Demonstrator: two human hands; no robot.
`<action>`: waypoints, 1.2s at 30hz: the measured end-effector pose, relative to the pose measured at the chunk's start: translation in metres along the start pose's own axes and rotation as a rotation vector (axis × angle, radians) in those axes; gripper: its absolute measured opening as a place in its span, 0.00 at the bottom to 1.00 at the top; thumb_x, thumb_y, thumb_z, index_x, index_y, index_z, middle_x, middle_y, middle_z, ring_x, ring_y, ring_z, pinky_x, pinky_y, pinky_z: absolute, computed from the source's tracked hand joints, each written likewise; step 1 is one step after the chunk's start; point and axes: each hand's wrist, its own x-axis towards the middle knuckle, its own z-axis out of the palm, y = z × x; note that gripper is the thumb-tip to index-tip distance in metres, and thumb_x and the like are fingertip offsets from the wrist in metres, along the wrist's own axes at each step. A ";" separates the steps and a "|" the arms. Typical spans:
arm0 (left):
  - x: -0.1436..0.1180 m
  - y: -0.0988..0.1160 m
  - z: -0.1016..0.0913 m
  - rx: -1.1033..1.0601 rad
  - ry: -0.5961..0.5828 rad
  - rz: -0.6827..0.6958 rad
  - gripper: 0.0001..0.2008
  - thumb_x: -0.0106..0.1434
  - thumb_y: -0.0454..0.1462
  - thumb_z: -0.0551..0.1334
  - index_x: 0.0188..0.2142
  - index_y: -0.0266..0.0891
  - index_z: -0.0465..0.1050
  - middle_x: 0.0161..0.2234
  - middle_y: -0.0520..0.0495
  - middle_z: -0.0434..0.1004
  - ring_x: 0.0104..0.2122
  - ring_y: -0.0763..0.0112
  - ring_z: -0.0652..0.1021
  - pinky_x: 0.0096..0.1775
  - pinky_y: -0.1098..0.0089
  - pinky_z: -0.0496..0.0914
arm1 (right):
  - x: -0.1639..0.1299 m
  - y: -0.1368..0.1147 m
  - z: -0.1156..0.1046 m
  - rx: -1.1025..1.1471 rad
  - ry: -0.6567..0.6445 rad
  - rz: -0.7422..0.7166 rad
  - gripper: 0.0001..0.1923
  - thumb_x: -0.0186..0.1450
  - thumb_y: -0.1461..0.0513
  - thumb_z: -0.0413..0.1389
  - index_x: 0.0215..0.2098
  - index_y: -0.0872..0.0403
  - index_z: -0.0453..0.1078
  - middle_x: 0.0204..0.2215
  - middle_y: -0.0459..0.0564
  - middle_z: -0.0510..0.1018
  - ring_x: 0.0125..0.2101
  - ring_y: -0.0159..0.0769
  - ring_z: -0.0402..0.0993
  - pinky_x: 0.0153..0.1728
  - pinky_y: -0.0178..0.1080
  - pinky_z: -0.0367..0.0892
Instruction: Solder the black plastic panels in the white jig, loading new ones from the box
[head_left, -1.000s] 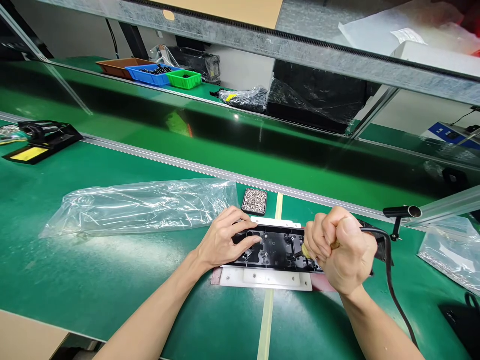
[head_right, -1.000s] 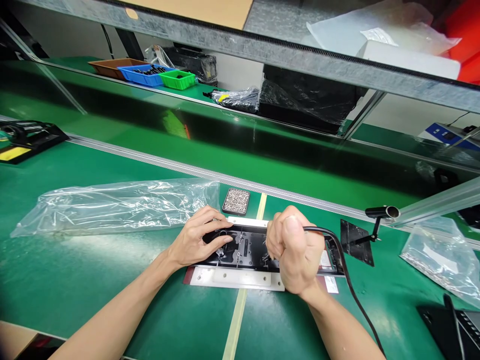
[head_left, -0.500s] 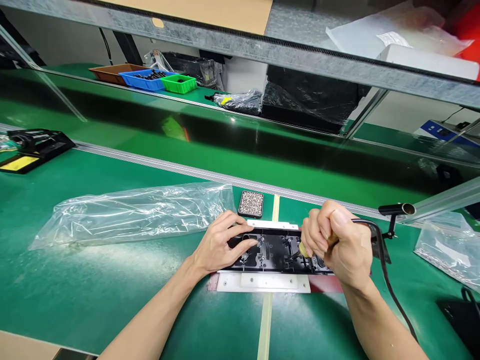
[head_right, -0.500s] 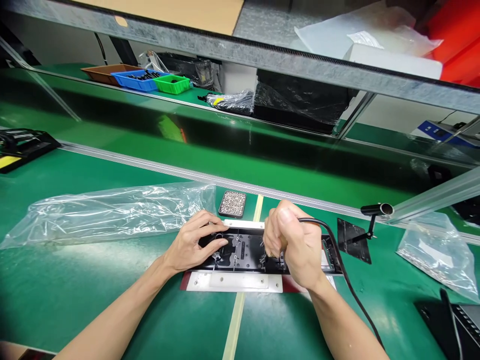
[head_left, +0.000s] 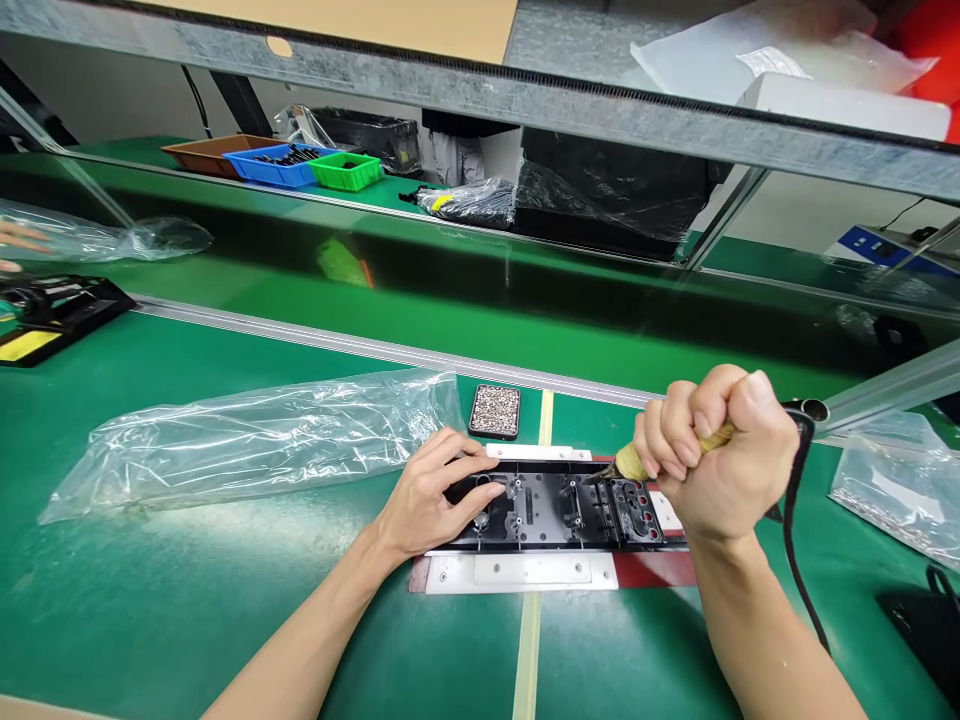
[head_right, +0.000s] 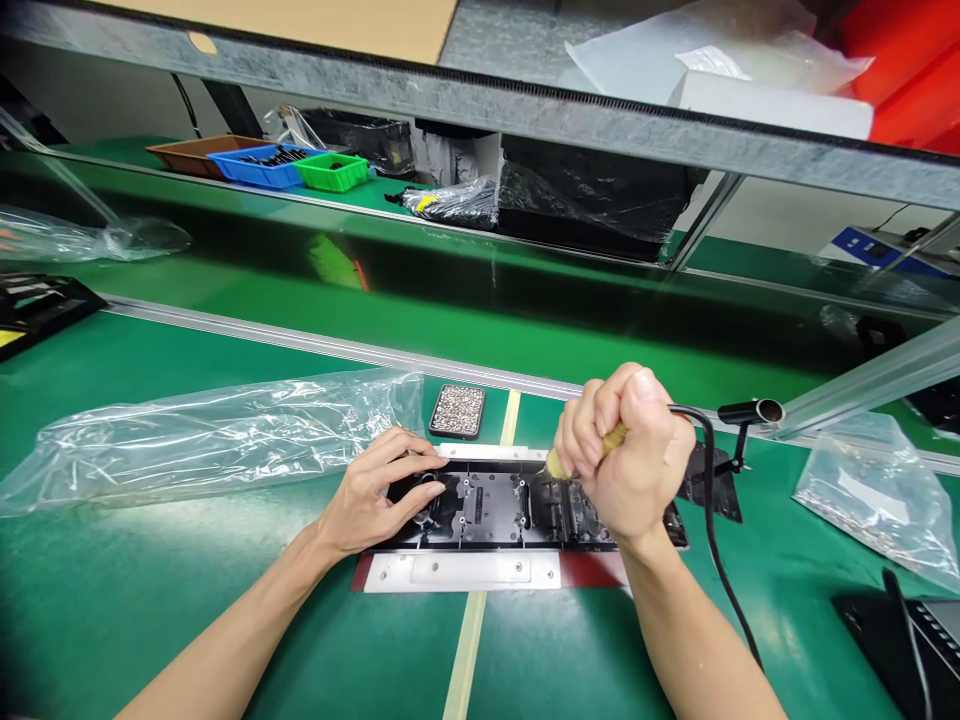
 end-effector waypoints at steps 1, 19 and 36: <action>0.000 0.000 0.000 0.000 -0.002 -0.001 0.12 0.69 0.36 0.68 0.51 0.41 0.78 0.42 0.42 0.78 0.43 0.61 0.76 0.44 0.58 0.72 | 0.001 0.002 0.003 -0.001 0.007 -0.009 0.21 0.73 0.57 0.51 0.22 0.52 0.60 0.13 0.39 0.58 0.11 0.26 0.50 0.11 0.31 0.56; 0.000 0.001 0.000 0.016 -0.014 -0.006 0.11 0.69 0.35 0.67 0.51 0.41 0.77 0.43 0.43 0.78 0.42 0.61 0.76 0.44 0.58 0.73 | -0.005 0.018 0.015 -0.058 -0.029 0.011 0.23 0.73 0.54 0.53 0.21 0.52 0.61 0.13 0.40 0.59 0.12 0.26 0.52 0.11 0.32 0.54; 0.001 0.002 0.000 0.031 -0.006 -0.011 0.10 0.70 0.37 0.67 0.50 0.41 0.78 0.42 0.43 0.78 0.42 0.62 0.77 0.43 0.58 0.74 | -0.003 0.029 0.017 -0.092 -0.064 0.044 0.23 0.72 0.52 0.56 0.22 0.52 0.59 0.14 0.39 0.58 0.13 0.25 0.53 0.12 0.31 0.56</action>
